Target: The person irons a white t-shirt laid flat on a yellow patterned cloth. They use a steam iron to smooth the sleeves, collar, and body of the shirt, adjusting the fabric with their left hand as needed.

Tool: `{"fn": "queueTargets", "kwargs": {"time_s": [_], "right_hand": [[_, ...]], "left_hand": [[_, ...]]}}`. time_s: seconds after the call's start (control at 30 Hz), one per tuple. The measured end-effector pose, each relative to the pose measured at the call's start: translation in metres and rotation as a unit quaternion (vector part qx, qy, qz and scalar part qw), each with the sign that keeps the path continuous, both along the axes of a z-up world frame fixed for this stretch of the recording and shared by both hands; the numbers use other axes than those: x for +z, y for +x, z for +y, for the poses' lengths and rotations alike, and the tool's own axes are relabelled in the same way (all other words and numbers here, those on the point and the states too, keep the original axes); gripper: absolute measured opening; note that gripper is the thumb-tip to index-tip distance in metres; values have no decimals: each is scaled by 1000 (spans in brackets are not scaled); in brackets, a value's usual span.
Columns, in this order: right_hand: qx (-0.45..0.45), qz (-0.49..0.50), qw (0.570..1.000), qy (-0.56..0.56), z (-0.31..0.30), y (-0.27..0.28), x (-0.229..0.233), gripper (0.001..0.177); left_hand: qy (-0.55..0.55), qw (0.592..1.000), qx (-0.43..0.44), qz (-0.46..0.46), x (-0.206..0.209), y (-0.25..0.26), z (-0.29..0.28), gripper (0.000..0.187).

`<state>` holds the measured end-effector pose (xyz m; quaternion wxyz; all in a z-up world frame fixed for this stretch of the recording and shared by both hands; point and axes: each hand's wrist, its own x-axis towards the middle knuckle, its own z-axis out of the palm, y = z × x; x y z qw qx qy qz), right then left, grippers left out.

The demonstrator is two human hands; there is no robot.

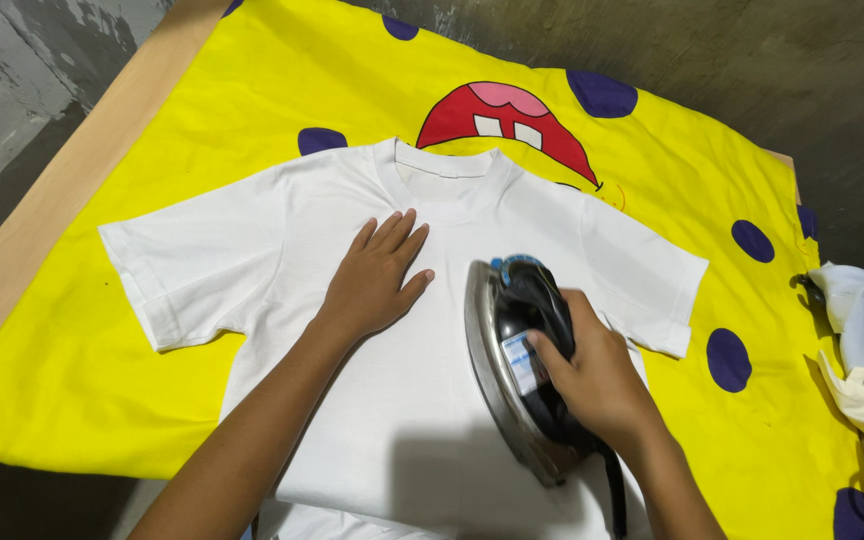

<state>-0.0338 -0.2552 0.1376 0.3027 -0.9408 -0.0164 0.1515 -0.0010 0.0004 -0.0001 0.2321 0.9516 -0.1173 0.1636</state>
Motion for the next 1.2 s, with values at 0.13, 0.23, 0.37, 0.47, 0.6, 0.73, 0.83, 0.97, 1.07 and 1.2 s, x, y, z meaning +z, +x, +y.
{"fn": "queueTargets", "kwargs": {"time_s": [0.13,0.23,0.37,0.47,0.6,0.73,0.83,0.97,1.07,1.2], "right_hand": [[-43,37,998,-35,-9,-23,10,46],[-60,52,996,-43,-11,-27,12,45],[-45,28,998,-15,-9,-18,6,45],[-7,-3,999,31,-1,-2,-1,39],[31,-51,998,25,18,27,-10,38],[72,-119,990,30,38,56,-22,38],[83,-134,987,36,41,60,-25,38],[68,-100,993,11,35,44,-18,35],[56,-75,995,15,24,17,-8,37],[28,-28,999,23,2,-17,0,37]], "left_hand": [[-2,1000,0,5,2,0,-1,59],[2,1000,0,3,3,0,-1,59],[2,1000,5,4,2,2,-3,59],[-5,1000,21,2,-1,1,-3,57],[14,997,79,-9,-3,4,-7,58],[23,995,100,-17,-6,6,-6,58],[21,991,134,-18,-10,9,1,58],[35,987,158,-8,-12,11,18,62],[40,989,141,-5,-15,9,27,64],[54,991,120,1,-17,6,30,65]]}}
